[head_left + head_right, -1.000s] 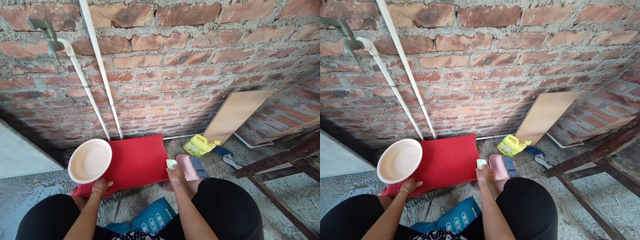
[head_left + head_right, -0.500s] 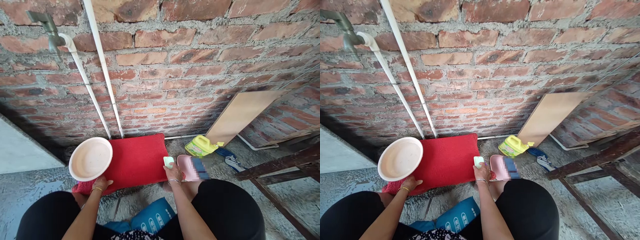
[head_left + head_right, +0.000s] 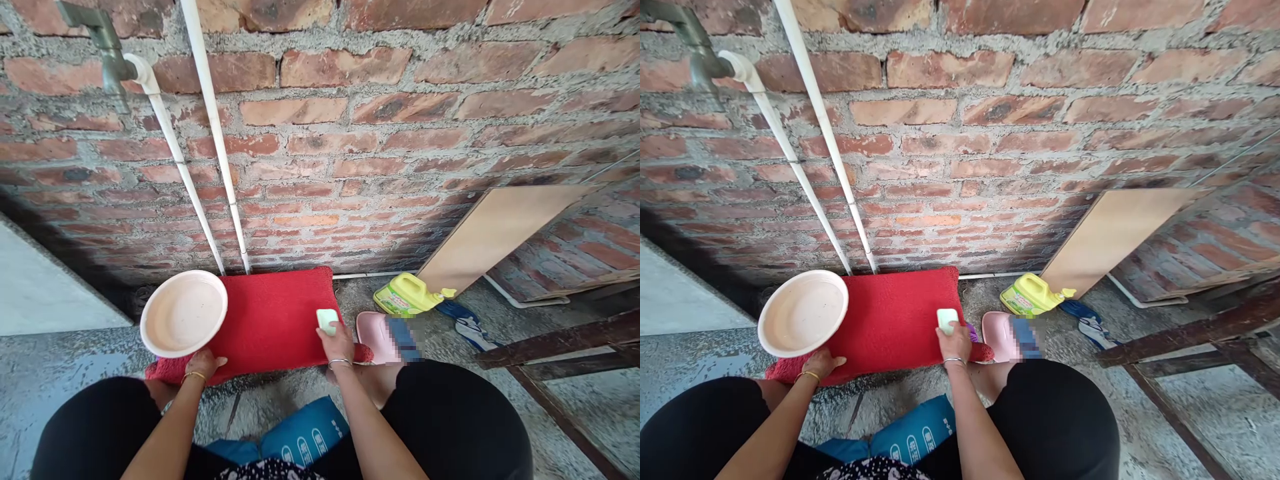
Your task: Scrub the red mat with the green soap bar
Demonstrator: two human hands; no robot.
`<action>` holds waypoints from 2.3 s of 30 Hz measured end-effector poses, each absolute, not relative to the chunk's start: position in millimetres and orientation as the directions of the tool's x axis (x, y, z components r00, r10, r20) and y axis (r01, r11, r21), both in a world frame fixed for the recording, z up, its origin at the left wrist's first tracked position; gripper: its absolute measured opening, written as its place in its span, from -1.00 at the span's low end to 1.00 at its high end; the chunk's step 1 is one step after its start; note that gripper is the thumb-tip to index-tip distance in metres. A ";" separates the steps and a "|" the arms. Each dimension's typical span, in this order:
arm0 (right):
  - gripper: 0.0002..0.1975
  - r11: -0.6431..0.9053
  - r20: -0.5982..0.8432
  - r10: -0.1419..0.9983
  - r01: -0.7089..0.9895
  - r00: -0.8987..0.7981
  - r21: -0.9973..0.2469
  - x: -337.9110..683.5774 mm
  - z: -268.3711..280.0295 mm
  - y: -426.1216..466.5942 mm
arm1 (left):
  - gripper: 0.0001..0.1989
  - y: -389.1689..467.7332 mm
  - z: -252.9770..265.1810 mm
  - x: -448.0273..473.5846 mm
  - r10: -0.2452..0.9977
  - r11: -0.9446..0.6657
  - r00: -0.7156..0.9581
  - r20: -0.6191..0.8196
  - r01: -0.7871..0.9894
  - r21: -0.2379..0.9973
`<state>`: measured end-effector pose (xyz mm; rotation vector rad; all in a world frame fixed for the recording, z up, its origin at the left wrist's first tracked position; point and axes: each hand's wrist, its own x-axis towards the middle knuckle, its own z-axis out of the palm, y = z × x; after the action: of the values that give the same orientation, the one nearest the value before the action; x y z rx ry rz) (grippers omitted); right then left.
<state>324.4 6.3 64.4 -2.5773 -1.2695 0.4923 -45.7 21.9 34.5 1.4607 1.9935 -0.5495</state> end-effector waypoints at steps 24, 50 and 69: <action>-0.67 -0.256 -0.215 0.959 0.893 0.186 -0.371 245.8 62.6 21.3 | -0.36 18.2 38.7 -43.1 0.710 0.364 -0.246 -0.659 0.930 0.046; -0.73 -0.033 -0.129 0.991 0.900 -0.026 -0.436 181.1 36.2 45.3 | -0.34 18.5 65.9 -31.4 0.683 0.435 -0.312 -0.660 0.900 0.025; -0.69 -0.272 -0.081 0.957 0.773 0.277 -0.573 224.8 26.6 49.2 | -0.40 19.0 50.2 -36.4 0.695 0.444 -0.308 -0.650 0.895 0.050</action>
<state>224.8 49.2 26.6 -2.1294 -1.5577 0.5868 -36.4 19.0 50.2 1.3262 2.0953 -0.4303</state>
